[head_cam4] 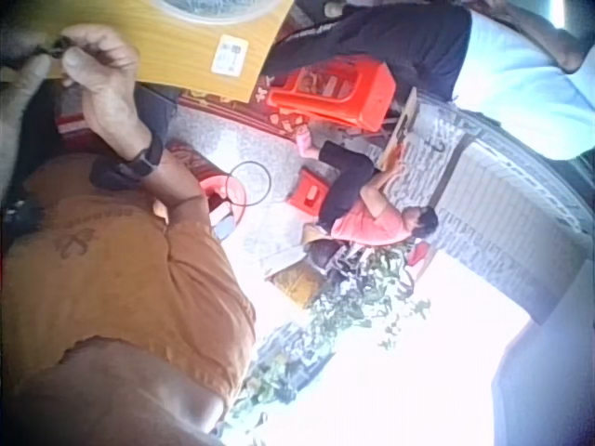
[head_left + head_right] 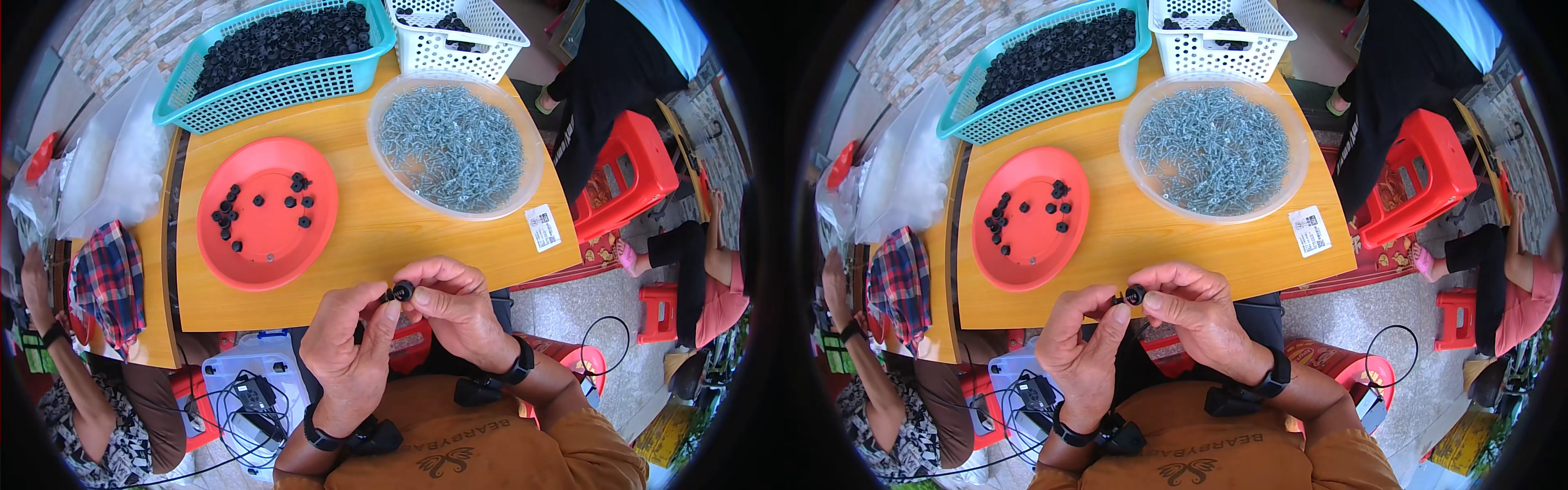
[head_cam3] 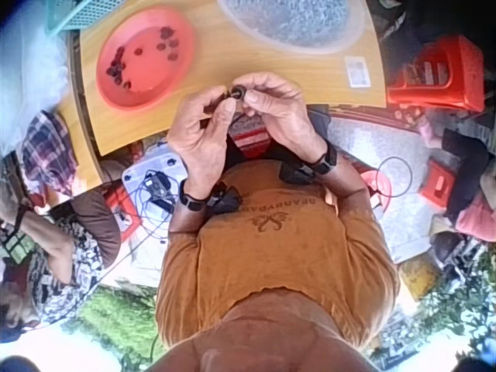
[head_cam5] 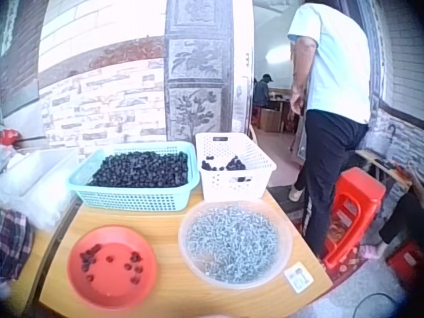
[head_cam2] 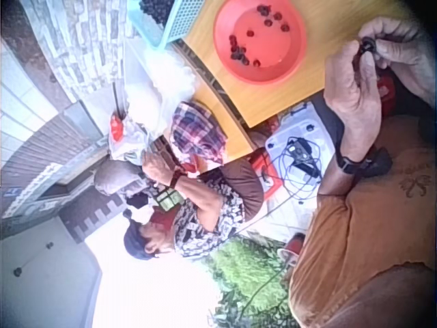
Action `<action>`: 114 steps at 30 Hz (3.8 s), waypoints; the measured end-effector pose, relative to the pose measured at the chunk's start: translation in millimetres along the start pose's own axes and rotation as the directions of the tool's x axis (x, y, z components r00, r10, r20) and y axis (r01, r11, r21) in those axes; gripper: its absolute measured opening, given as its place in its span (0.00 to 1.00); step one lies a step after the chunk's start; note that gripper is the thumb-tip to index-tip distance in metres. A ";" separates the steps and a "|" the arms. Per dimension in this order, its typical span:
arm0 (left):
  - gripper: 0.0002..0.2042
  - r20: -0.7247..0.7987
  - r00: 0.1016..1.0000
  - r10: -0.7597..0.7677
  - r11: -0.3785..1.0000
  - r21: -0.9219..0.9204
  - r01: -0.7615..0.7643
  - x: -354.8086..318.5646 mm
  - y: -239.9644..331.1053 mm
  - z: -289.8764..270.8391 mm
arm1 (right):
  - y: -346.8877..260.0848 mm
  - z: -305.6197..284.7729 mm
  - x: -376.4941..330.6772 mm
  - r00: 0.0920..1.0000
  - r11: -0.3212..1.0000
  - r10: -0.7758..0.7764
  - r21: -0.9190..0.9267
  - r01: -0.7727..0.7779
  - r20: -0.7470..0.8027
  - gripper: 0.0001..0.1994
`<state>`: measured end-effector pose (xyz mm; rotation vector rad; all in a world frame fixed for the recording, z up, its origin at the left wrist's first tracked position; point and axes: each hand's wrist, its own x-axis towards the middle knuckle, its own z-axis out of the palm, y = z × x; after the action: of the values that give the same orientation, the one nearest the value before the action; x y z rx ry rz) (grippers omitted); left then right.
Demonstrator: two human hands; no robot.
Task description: Assembling small black plastic components by hand-inserting a small metal pin or screw into the plastic housing.
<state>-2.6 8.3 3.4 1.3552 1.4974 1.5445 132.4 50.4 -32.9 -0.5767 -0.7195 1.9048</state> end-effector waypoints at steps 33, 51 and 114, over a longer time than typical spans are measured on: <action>0.10 0.051 0.995 0.085 0.996 -0.038 -0.083 -2.5 -7.0 -0.3 | 2.7 -0.6 -4.6 0.968 0.915 -0.245 -0.316 0.250 0.057 0.11; 0.09 0.023 0.998 -0.056 0.944 -0.325 0.060 -5.7 -22.1 3.6 | -1.4 6.2 -3.8 0.859 0.557 -0.464 -0.683 0.472 0.215 0.12; 0.03 -0.052 0.938 -0.342 0.802 -0.537 0.263 -0.5 -10.0 22.0 | -1.6 0.6 20.0 0.527 -0.012 -0.661 -0.710 0.704 0.534 0.16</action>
<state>15.5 17.6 -9.7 0.6607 1.1720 1.6965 124.9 69.0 -33.0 -0.6075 -1.7212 0.3795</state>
